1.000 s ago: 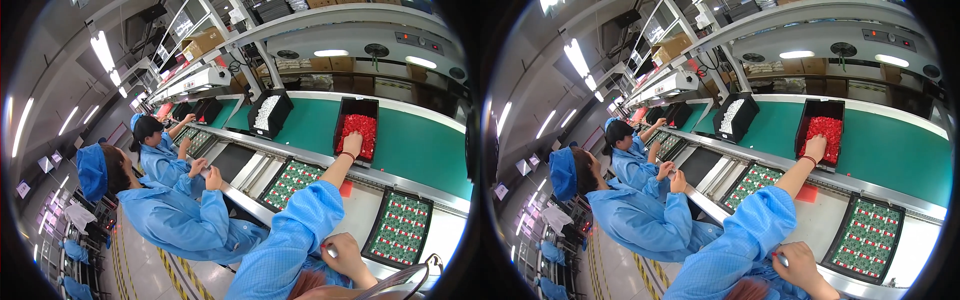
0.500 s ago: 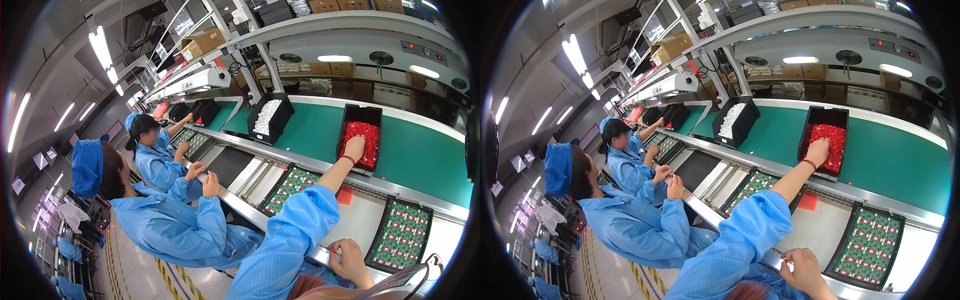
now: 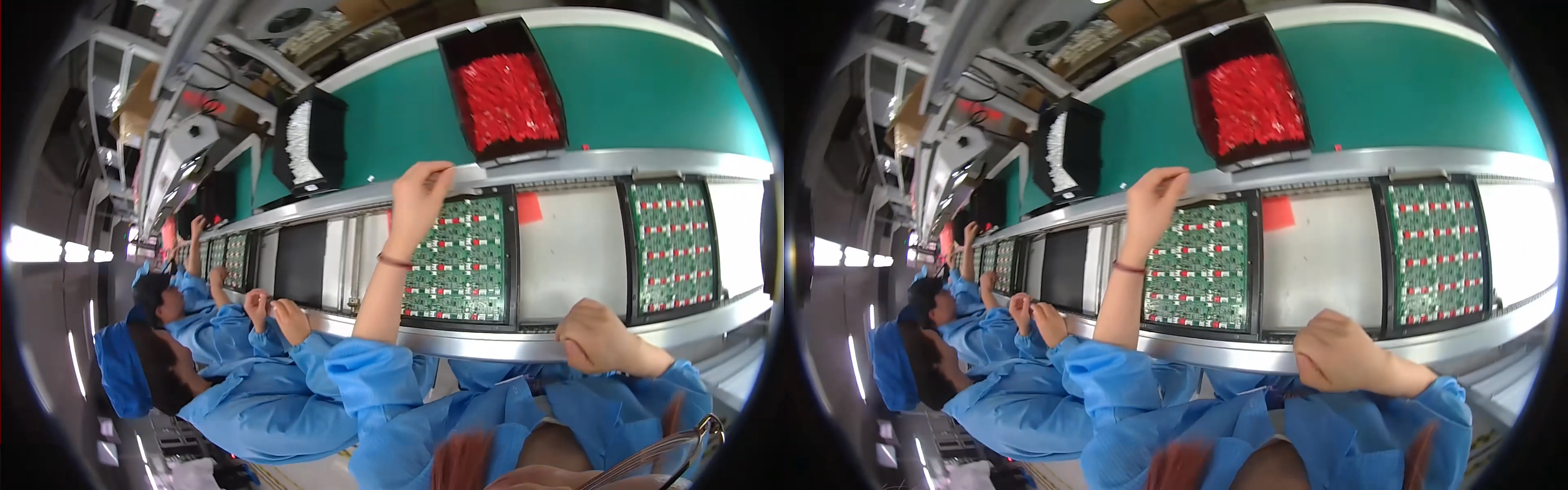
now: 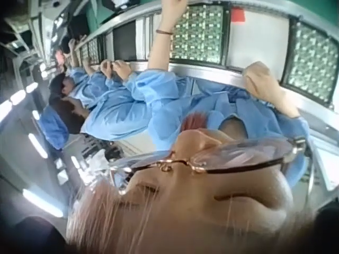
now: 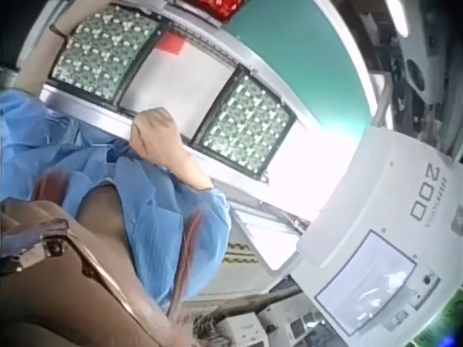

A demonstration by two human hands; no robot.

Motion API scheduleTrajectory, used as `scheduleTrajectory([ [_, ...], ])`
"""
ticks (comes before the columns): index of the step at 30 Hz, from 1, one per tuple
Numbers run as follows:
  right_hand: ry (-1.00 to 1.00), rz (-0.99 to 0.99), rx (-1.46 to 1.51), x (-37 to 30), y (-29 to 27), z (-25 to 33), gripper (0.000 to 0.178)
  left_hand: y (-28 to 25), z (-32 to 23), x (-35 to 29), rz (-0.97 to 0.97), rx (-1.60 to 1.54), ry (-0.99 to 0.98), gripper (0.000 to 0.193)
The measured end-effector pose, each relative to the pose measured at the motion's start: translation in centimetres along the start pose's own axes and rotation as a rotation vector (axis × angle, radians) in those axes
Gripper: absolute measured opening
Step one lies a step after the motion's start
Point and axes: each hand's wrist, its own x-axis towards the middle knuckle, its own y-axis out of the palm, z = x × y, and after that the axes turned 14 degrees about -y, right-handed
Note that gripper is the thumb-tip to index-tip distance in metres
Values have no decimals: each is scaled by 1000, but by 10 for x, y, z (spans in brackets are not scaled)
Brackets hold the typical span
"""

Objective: The person places small electronic components by hand from a component tray into designated slots on printed circuit boards moving along a conveyor belt.

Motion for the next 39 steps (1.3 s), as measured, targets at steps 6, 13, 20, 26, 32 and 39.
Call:
scheduleTrajectory([
  [6, 162, 28, -48, -3, 4, -10, 9, -16, 48, -26, -48, -24, -124, 13],
  [13, 259, 65, 10, 4, 5, -14, 8, -25, 32, -34, -18, 241, 44, 13],
  [20, 342, 115, -80, 10, 15, -18, 17, -24, 32, -34, 82, 164, 78, 12],
  [26, 335, 38, -94, 3, 21, -24, 18, -16, 40, -35, 178, 104, 52, 11],
  [32, 386, 37, -111, 6, 24, -27, 15, -16, 41, -36, 211, 71, -55, 12],
  [39, 447, 0, -113, 11, 31, -29, 14, -17, 51, -39, 280, -2, -86, 11],
])
